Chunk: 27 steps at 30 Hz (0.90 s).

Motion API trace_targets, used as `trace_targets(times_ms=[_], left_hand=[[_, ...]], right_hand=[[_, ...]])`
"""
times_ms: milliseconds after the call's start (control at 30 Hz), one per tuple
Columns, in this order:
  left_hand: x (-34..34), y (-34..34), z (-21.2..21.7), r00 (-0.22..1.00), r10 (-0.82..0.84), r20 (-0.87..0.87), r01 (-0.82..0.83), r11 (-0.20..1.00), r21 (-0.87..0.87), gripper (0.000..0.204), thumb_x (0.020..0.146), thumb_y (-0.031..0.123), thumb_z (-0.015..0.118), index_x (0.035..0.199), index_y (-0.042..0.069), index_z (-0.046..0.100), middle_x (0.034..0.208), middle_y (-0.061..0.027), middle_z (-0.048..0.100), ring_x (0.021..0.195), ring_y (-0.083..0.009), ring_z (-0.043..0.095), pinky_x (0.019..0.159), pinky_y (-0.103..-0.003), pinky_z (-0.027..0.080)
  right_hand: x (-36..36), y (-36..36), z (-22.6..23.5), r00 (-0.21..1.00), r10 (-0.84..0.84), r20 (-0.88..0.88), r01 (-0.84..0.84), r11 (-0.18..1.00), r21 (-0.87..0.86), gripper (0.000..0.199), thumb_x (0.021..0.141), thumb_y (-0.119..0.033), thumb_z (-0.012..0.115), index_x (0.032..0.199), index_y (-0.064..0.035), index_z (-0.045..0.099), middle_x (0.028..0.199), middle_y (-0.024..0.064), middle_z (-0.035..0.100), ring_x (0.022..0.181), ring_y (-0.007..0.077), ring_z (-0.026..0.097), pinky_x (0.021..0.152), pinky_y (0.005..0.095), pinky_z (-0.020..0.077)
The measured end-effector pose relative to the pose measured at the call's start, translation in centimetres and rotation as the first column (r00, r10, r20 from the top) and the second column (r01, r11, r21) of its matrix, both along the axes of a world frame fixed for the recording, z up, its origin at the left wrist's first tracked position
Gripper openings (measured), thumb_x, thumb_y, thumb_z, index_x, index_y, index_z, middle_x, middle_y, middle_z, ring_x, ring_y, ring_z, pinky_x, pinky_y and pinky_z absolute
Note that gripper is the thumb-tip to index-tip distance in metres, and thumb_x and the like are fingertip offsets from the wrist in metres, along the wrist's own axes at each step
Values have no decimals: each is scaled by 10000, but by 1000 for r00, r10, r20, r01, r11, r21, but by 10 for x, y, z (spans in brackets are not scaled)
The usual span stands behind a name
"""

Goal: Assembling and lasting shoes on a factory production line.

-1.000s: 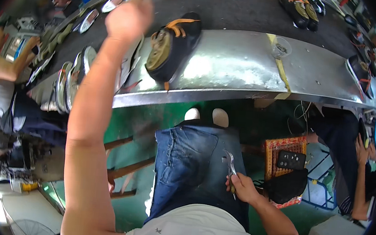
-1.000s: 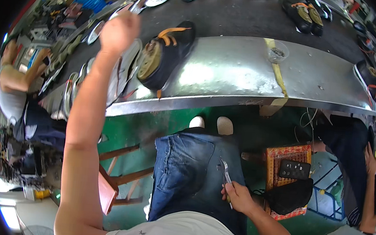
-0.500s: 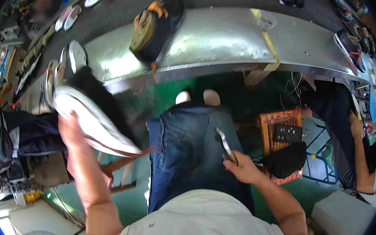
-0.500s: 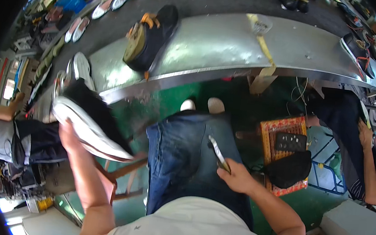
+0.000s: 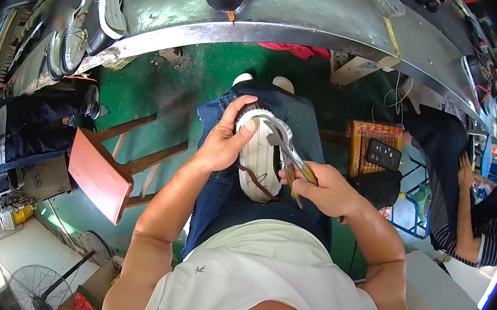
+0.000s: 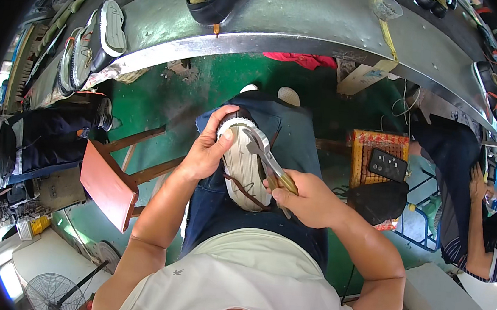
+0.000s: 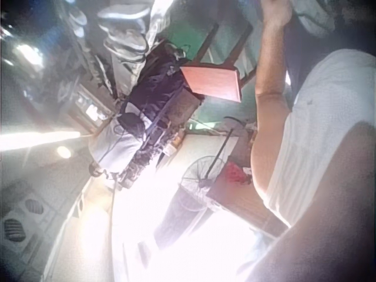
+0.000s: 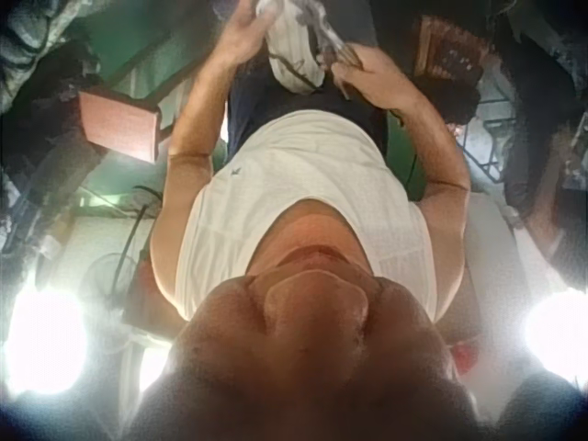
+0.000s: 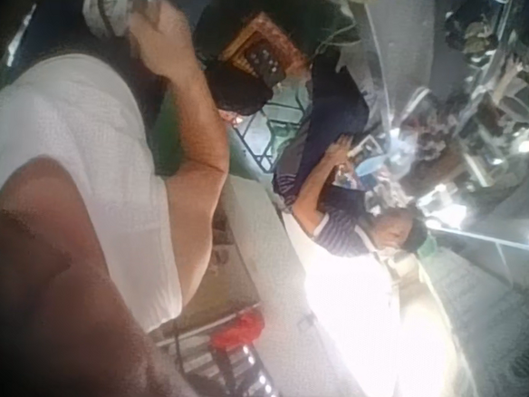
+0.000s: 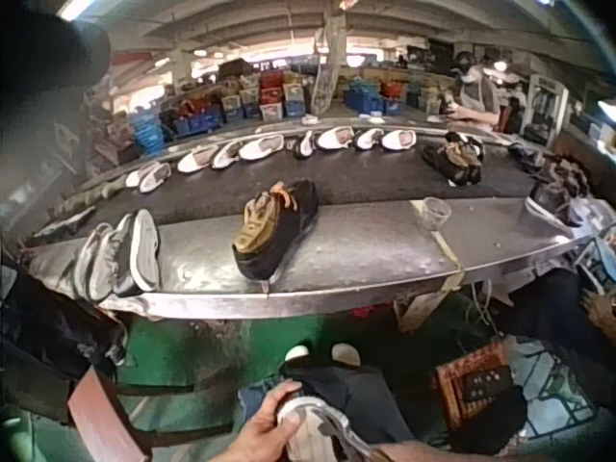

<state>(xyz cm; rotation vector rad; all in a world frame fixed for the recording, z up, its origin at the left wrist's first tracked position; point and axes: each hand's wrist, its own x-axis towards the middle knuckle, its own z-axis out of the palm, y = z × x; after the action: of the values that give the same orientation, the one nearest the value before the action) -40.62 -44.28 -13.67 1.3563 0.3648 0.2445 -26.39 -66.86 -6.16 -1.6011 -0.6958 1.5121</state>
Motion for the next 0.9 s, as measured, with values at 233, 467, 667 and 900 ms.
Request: trace_targets(times_ms=[233, 467, 667, 900], left_hand=[[5, 11, -10, 993, -3, -118, 30, 973, 229, 456, 1029, 244, 614, 1437, 89, 480, 1288, -70, 580, 1211, -168, 520, 1057, -313, 414], [13, 19, -25, 996, 27, -89, -21, 998, 65, 414, 1010, 138, 634, 1404, 76, 523, 1258, -45, 601, 1159, -130, 549, 1031, -294, 436], [17, 33, -19, 994, -68, -84, 58, 991, -116, 397, 1002, 68, 625, 1390, 72, 543, 1227, -29, 627, 1114, -107, 572, 1008, -287, 457], [25, 27, -30, 993, 79, -89, -84, 995, -60, 370, 976, 90, 663, 1336, 50, 587, 1130, -23, 657, 1015, -87, 603, 913, -266, 501]], right_hand=[[12, 16, -9, 938, -75, -338, 75, 997, -15, 321, 1012, -211, 591, 1236, 19, 594, 1040, 82, 689, 950, 132, 641, 824, 303, 520], [20, 34, -40, 958, 119, 262, -101, 992, -82, 285, 995, -202, 599, 1170, 23, 602, 923, 190, 684, 818, 305, 673, 726, 396, 525], [9, 31, -36, 755, 65, 653, -103, 994, 19, 228, 936, -109, 617, 1076, 66, 578, 1012, 295, 643, 941, 485, 626, 802, 525, 496], [48, 35, 20, 846, 163, 508, -194, 981, 8, 254, 948, -219, 638, 1032, 18, 600, 801, 240, 632, 783, 444, 634, 689, 459, 487]])
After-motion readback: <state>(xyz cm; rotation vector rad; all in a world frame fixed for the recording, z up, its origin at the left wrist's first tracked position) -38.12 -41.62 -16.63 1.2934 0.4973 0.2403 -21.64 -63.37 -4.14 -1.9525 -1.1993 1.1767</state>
